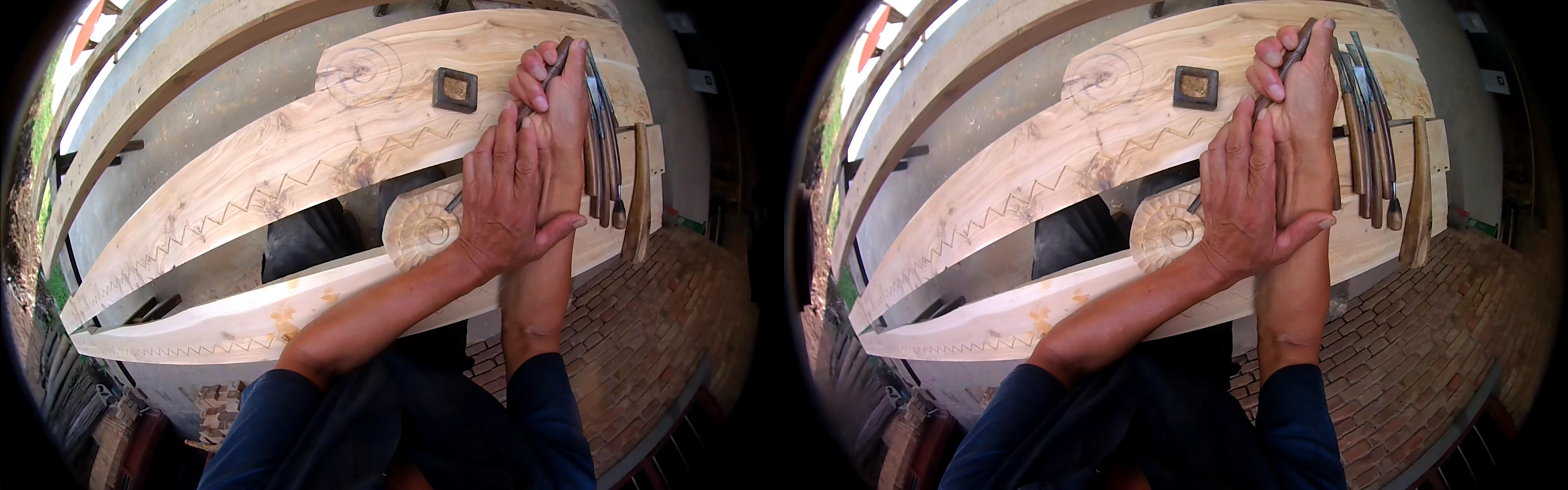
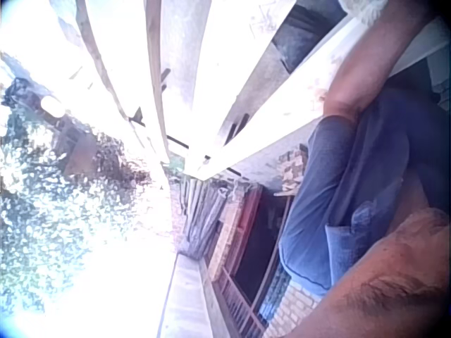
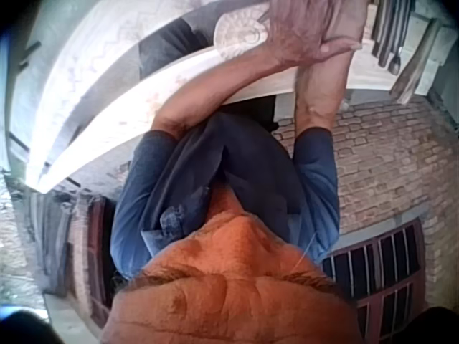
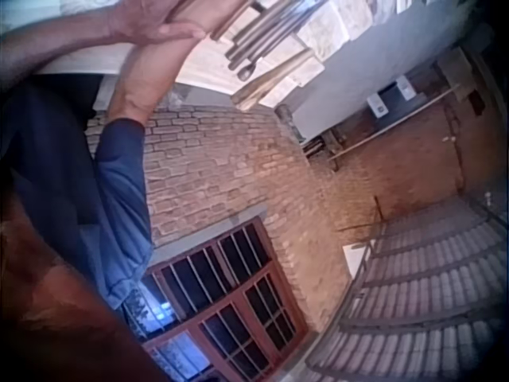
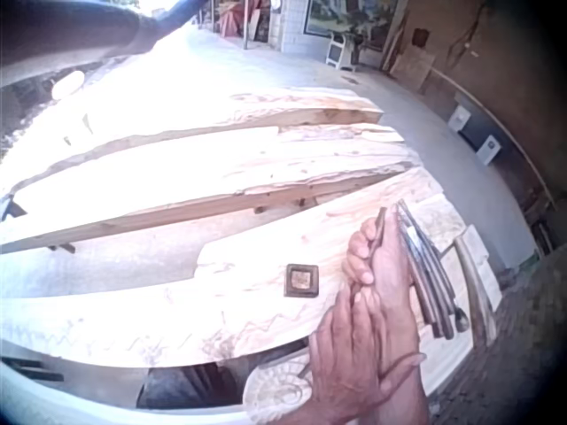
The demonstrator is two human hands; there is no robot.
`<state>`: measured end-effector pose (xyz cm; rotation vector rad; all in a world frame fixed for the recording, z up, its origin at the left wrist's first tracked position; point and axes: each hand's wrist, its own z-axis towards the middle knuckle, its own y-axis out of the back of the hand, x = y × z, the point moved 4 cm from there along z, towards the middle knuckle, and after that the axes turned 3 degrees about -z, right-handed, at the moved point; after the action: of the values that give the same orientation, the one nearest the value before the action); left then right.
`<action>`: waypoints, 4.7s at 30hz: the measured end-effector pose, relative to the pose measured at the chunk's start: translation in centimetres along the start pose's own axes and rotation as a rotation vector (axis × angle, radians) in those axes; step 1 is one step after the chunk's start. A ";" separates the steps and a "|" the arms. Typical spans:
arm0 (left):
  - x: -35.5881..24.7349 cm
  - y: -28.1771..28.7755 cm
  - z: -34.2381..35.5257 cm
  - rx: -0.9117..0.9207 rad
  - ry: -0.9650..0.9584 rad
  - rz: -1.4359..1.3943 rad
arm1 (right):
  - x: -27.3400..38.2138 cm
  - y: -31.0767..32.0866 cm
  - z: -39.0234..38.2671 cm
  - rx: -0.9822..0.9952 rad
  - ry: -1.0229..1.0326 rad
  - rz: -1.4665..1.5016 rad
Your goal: The person carves a spiral design into a large piece of light-colored wood using a chisel. They hold the wood steady with one hand while using the other to carefully chip away wood along the pre-drawn spiral lines.
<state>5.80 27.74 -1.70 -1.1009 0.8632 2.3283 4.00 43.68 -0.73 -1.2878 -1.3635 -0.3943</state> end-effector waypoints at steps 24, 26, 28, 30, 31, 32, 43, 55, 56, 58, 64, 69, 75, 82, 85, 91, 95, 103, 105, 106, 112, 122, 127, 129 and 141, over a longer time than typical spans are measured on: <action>-0.4 -0.2 -0.1 0.007 -0.023 0.027 | 0.9 1.1 -0.4 0.199 -0.010 0.123; -0.4 -0.1 -0.1 -0.001 -0.015 0.025 | 0.8 1.2 -0.2 0.218 -0.028 0.146; -0.4 0.1 0.0 -0.018 -0.023 0.042 | 0.5 1.0 0.0 0.230 -0.036 0.157; -0.5 0.1 0.0 -0.018 -0.029 0.051 | 0.6 0.9 0.1 0.223 -0.023 0.146; -0.5 0.1 0.0 -0.010 -0.031 0.052 | 0.7 1.1 0.2 0.249 -0.025 0.163; -0.6 0.1 0.0 -0.002 -0.033 0.052 | 0.8 1.4 0.4 0.274 -0.028 0.180; -0.3 0.1 0.1 -0.018 -0.023 0.031 | 0.7 -0.4 -0.4 0.175 -0.005 0.055; 0.4 0.0 -0.1 -0.028 0.059 0.046 | -1.9 -1.1 0.6 0.130 -0.074 -0.027; 0.4 0.1 -0.1 -0.023 0.067 0.049 | -2.2 -1.0 0.5 0.132 -0.080 -0.023; 0.5 -0.2 -0.2 -0.012 0.075 0.050 | -2.0 -1.0 0.4 0.116 -0.086 -0.015; -0.8 0.0 0.0 0.006 -0.045 0.057 | -1.1 1.8 0.9 0.239 -0.169 0.413; -1.3 -0.3 -0.3 0.019 -0.118 0.000 | 0.4 4.0 1.0 0.143 -0.042 0.321; -0.7 0.0 0.1 -0.005 -0.039 0.039 | 0.7 2.1 0.0 0.047 -0.037 0.149; -0.4 -0.1 0.0 0.010 -0.018 0.003 | 0.2 1.0 -0.5 0.031 -0.054 0.085; -0.2 -0.1 -0.1 0.012 0.001 0.012 | -0.3 0.5 -0.9 0.020 -0.053 0.036; 0.0 0.1 -0.1 0.023 0.035 0.031 | -1.3 0.1 -0.7 0.037 -0.087 0.074; -0.4 0.2 0.1 0.017 -0.002 0.058 | -0.8 0.9 -0.3 0.128 -0.049 0.187; -0.5 0.4 -0.1 0.001 0.037 0.098 | -1.9 0.4 -0.3 0.153 -0.098 0.230; -0.7 0.6 -0.3 0.006 0.033 0.115 | -2.4 0.8 0.0 0.220 -0.118 0.367; -0.7 0.5 -0.2 0.009 0.009 0.112 | -2.1 1.1 0.0 0.208 -0.102 0.379; -0.6 0.0 -0.3 0.010 -0.033 0.068 | -0.5 1.5 -0.3 0.213 -0.057 0.273; -0.3 0.2 -0.1 0.000 0.002 0.109 | -2.4 0.9 0.4 0.265 -0.153 0.301; -1.0 0.1 -0.1 0.031 -0.060 0.000 | 0.4 3.2 -1.8 0.108 -0.036 0.388; -1.0 -0.2 -0.1 0.038 -0.077 -0.060 | 1.4 4.5 -3.0 -0.004 0.022 0.438; -1.1 -0.5 -0.1 0.222 -0.075 -0.008 | 1.1 7.2 -3.4 0.080 0.041 0.442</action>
<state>6.84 27.94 -1.07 -0.9168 1.0566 2.1888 11.90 43.83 -1.97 -1.4583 -1.0115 -0.0604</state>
